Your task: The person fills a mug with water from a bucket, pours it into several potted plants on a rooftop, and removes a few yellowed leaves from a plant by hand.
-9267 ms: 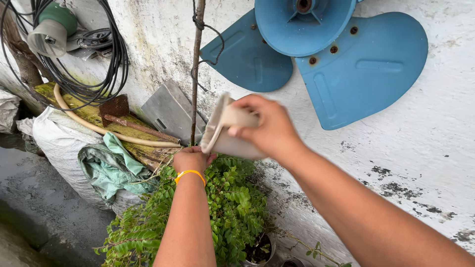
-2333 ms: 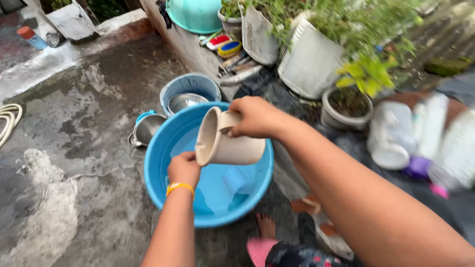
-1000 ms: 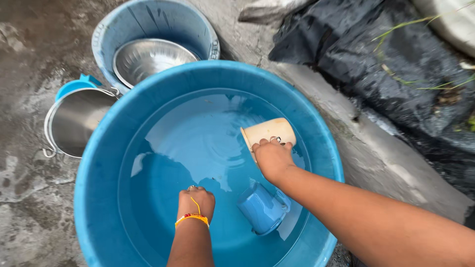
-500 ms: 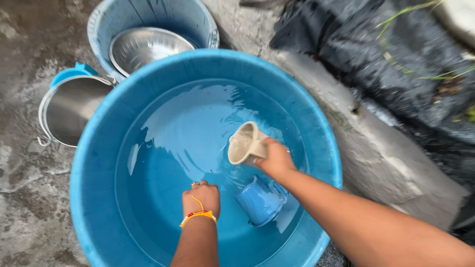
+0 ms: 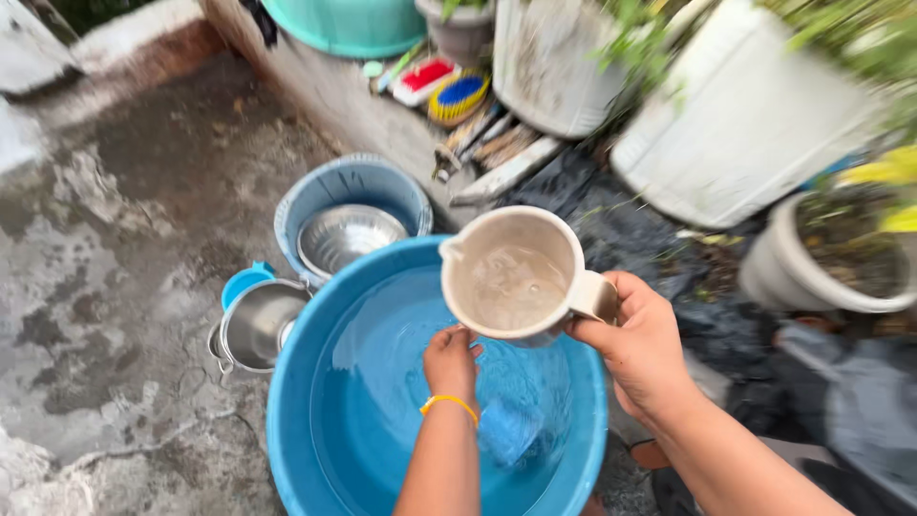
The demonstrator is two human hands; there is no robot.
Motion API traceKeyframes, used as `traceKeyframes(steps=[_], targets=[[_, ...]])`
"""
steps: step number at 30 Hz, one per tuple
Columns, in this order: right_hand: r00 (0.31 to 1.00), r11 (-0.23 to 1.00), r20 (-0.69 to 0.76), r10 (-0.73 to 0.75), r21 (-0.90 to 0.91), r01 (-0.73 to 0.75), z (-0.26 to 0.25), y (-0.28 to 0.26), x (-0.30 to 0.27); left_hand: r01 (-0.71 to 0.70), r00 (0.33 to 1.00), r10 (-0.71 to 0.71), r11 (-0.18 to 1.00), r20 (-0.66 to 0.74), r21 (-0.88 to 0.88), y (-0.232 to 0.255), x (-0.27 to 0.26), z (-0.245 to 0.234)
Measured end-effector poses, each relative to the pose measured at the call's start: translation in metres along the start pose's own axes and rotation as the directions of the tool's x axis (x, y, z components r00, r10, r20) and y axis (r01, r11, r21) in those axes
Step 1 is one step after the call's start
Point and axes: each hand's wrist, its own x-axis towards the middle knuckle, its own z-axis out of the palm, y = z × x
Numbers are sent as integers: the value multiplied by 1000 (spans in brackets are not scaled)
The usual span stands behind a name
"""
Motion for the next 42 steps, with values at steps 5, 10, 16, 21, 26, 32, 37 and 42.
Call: traceKeyframes(steps=[5, 10, 16, 21, 26, 32, 37, 42], targets=[[993, 993, 48, -105, 57, 102, 14, -102, -23, 286, 948, -155, 795, 277, -535, 75, -65, 38], [975, 975, 20, -220, 31, 220, 25, -169, -48, 263, 907, -70, 864, 416, -429, 170, -93, 35], [945, 933, -47, -325, 148, 328, 22, -219, -80, 254, 869, 16, 843, 495, -473, 262, -105, 55], [888, 883, -136, -440, 115, 455, -2, -257, -99, 283, 799, 9, 876, 601, -389, 291, -155, 99], [873, 887, -245, -421, 88, 453, -44, -272, -132, 342, 681, 22, 875, 732, -344, 284, -200, 143], [800, 856, -397, -450, 62, 513, -108, -275, -180, 346, 538, 4, 911, 843, -226, 264, -275, 200], [717, 848, -518, -466, -30, 529, -187, -280, -243, 347, 398, -32, 931, 917, -118, 229, -365, 249], [599, 849, -656, -459, -124, 514, -256, -295, -337, 343, 221, -109, 939, 969, 28, 172, -474, 302]])
